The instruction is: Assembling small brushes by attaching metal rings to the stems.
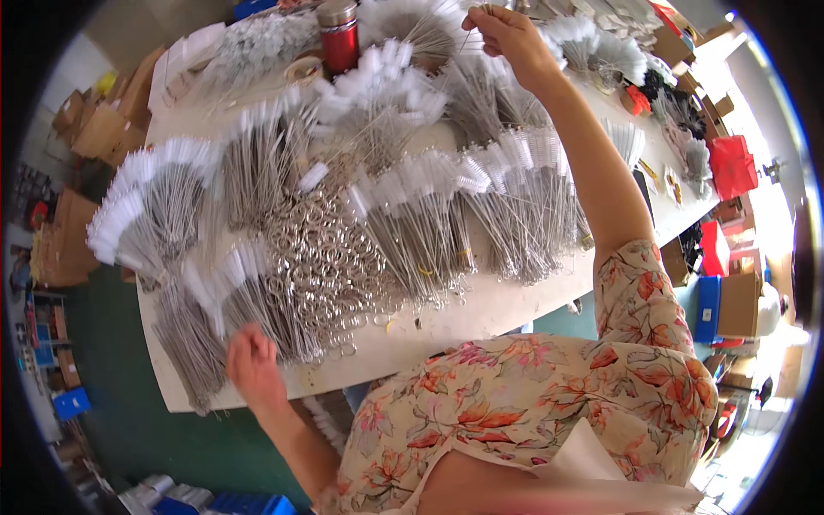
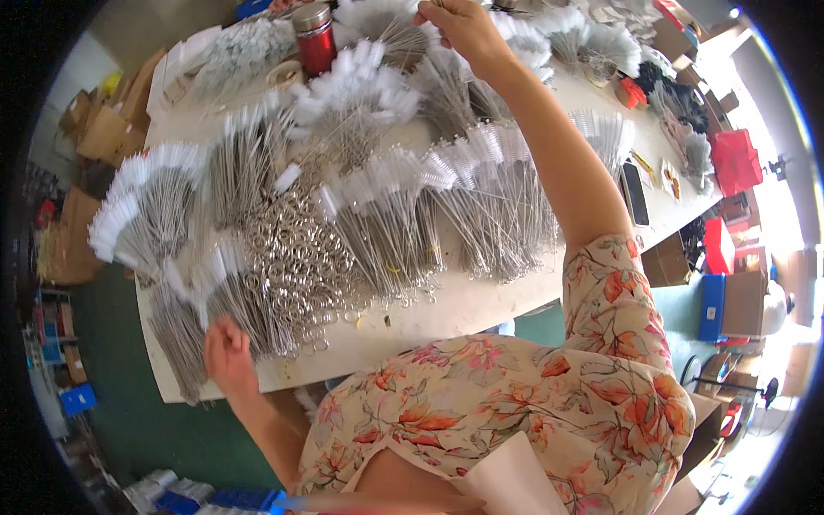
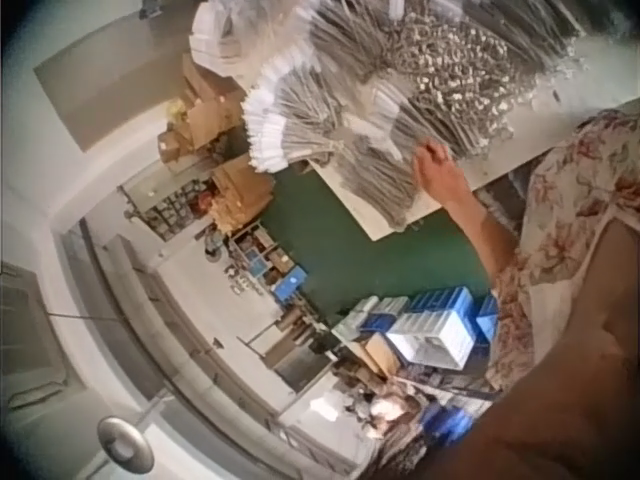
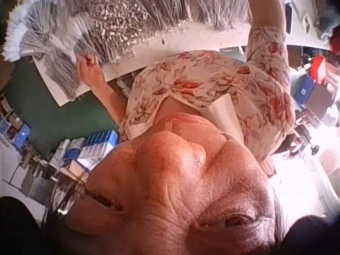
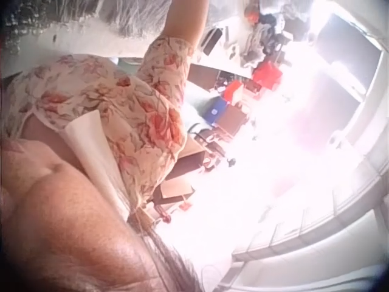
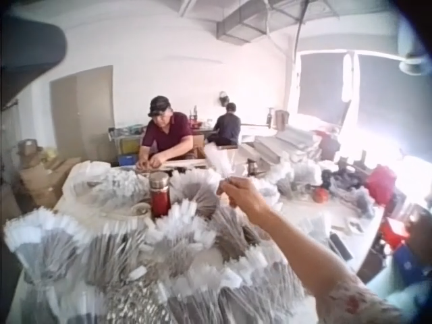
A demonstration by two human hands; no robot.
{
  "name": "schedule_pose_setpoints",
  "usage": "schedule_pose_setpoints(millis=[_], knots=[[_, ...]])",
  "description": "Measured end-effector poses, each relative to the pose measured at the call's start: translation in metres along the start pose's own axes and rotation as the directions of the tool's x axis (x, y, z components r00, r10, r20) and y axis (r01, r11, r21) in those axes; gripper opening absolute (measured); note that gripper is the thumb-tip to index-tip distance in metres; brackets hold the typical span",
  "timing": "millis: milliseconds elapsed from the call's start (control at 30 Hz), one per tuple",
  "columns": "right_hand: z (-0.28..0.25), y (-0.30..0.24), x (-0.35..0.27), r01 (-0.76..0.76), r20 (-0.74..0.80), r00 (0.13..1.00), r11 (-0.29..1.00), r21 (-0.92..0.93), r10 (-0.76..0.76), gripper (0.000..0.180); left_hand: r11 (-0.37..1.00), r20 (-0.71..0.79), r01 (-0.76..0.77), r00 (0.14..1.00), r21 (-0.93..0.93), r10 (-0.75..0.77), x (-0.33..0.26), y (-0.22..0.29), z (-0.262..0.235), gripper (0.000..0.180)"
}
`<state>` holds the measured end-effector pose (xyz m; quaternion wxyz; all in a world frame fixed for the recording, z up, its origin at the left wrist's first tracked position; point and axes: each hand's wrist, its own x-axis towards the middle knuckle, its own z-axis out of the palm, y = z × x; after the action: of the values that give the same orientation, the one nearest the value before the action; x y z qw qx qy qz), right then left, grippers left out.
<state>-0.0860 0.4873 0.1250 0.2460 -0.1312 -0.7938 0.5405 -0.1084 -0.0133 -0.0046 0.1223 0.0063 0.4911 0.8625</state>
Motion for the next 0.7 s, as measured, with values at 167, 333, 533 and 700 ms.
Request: schedule_pose_setpoints(millis=[167, 333, 533, 700], knots=[[0.111, -0.037, -0.077, -0.19, 0.323, 0.946, 0.871, 0.453, 0.038, 0.022, 0.934, 0.253, -0.119, 0.967, 0.336, 0.032, 0.012, -0.001, 0.094, 0.023], [0.186, -0.044, -0.145, -0.377, 0.447, 0.885, 0.768, 0.517, 0.132, 0.022, 0.85, 0.481, -0.38, 0.859, 0.366, 0.177, 0.024, -0.039, 0.148, 0.025], [0.179, 0.0, -0.177, 0.002, 0.065, 0.998, 0.934, 0.357, -0.027, 0.029, 0.694, 0.35, -0.686, 0.719, 0.219, 0.6, 0.011, -0.043, 0.122, 0.009], [0.204, 0.007, -0.212, -0.484, 0.415, 0.873, 0.546, 0.684, 0.255, 0.027, 0.51, 0.532, -0.799, 0.596, 0.318, 0.601, -0.022, -0.078, 0.105, 0.016]])
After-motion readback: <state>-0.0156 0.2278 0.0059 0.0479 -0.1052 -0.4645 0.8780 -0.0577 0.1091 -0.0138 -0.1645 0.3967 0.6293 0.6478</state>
